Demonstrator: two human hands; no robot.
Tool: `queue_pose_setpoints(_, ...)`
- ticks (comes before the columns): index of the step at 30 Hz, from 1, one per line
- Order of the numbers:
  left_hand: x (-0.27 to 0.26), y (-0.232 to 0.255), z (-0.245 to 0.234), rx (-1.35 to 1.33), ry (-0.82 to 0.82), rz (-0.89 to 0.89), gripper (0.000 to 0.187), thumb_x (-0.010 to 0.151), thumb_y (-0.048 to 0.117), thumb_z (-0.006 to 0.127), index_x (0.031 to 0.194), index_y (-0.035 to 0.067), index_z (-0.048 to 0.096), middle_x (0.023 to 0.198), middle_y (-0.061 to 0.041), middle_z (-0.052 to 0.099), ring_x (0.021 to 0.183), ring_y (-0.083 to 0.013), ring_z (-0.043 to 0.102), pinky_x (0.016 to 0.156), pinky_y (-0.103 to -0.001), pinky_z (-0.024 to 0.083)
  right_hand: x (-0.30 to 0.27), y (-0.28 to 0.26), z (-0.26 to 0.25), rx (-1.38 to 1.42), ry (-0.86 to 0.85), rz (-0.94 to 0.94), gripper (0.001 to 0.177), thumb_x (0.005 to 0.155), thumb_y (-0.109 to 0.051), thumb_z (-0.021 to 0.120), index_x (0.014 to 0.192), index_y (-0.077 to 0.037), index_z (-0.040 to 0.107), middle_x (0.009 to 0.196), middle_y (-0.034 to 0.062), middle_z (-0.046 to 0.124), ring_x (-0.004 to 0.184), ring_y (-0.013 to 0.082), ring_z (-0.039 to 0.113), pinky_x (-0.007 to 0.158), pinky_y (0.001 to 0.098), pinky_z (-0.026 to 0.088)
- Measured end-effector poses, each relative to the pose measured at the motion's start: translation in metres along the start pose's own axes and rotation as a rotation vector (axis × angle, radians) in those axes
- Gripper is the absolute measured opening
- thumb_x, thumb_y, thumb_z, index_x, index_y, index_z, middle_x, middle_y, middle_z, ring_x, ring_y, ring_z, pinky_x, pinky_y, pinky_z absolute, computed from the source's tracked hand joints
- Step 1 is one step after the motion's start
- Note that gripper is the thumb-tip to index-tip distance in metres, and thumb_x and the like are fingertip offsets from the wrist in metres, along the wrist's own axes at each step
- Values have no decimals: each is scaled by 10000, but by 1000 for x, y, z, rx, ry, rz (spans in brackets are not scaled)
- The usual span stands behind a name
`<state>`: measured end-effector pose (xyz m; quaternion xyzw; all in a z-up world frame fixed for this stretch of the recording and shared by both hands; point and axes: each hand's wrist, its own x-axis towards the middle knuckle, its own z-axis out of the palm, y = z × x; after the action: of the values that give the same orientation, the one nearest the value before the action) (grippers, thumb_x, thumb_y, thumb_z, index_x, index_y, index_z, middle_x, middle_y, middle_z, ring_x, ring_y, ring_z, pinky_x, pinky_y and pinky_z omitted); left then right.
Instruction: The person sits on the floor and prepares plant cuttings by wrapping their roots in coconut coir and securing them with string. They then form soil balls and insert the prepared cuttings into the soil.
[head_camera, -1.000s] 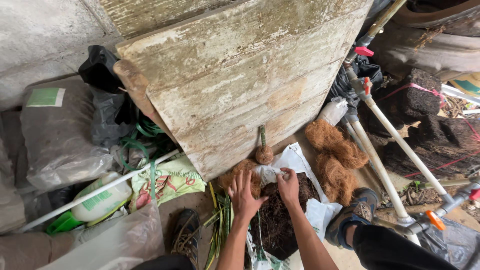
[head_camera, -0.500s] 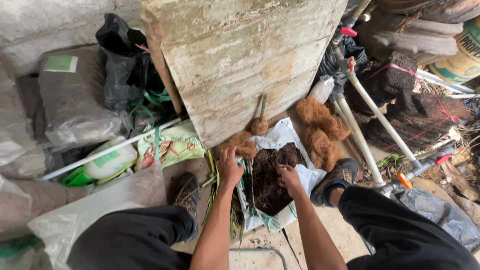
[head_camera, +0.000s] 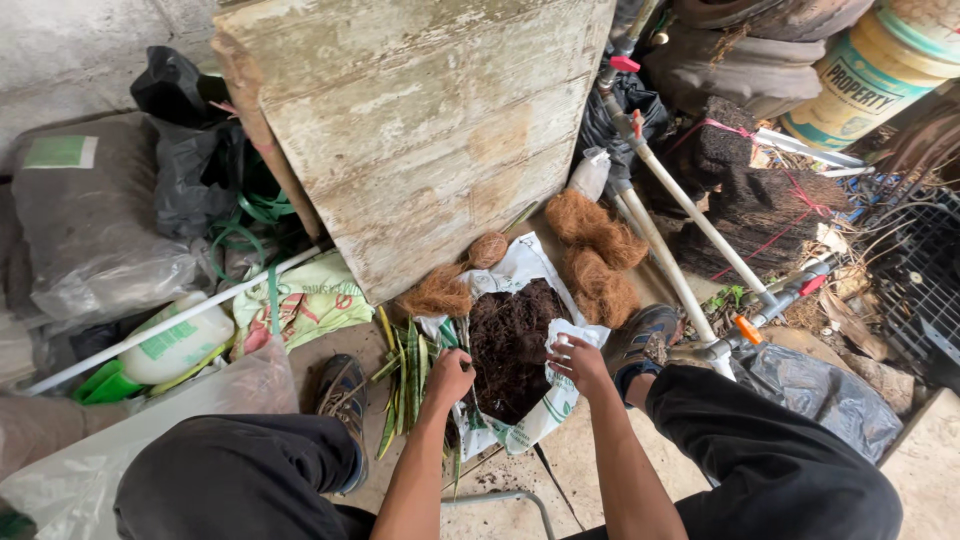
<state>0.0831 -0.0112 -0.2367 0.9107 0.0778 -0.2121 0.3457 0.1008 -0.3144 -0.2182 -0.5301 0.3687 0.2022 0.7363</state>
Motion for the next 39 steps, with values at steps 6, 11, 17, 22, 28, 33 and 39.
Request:
queue_pose_setpoints(6,15,11,20,-123,12,155,218,896,187,740,1096,101,725,1163,-74,667,1079,-268,680,948,-403,557,9,-3,-5,137,24,-7,296,976,-84,543,1266,-28,567,1029,122,614,857,249,666,783,418,603)
queue_pose_setpoints(11,28,48,2,-276,24,84,210,943,182,657,1144,131,695,1195,-49,661,1009,-243,706,894,-399,594,24,-26,31,126,-21,-69,268,983,-188,629,1201,-36,595,991,85,565,727,156,542,718,360,500)
queue_pose_setpoints(17,66,96,-40,51,335,145,488,802,166,786,1259,137,617,1325,-84,544,1295,-308,494,1118,-517,368,82,-66,112,-259,-2,-153,451,893,-291,737,1245,-22,653,1147,158,711,667,178,512,575,310,460)
queue_pose_setpoints(22,132,89,-52,188,184,85,730,856,437,744,1437,92,468,1525,-113,426,1449,-310,362,1177,-593,243,162,-73,169,-385,47,-310,740,789,-306,801,1412,-20,521,1253,146,667,973,210,717,653,328,634)
queue_pose_setpoints(28,176,65,-44,280,-39,-18,937,917,745,508,1571,111,291,1596,-128,346,1468,-360,296,1181,-613,177,200,-75,195,-937,351,-309,1110,743,-579,879,1492,72,383,1326,303,582,1167,411,643,1003,439,524)
queue_pose_setpoints(33,165,55,-44,261,-27,-56,892,898,724,524,1564,151,366,1516,-131,513,1419,-334,456,1187,-589,258,177,-89,217,-959,355,-147,1058,660,-717,805,1433,-55,516,1407,285,481,1200,434,612,1028,475,496)
queue_pose_setpoints(39,150,48,-34,240,-37,-80,857,931,693,558,1551,141,345,1536,-160,469,1448,-388,389,1194,-640,185,165,-78,229,-1014,350,-144,951,673,-574,890,1330,38,578,1344,216,592,1094,358,709,945,470,604)
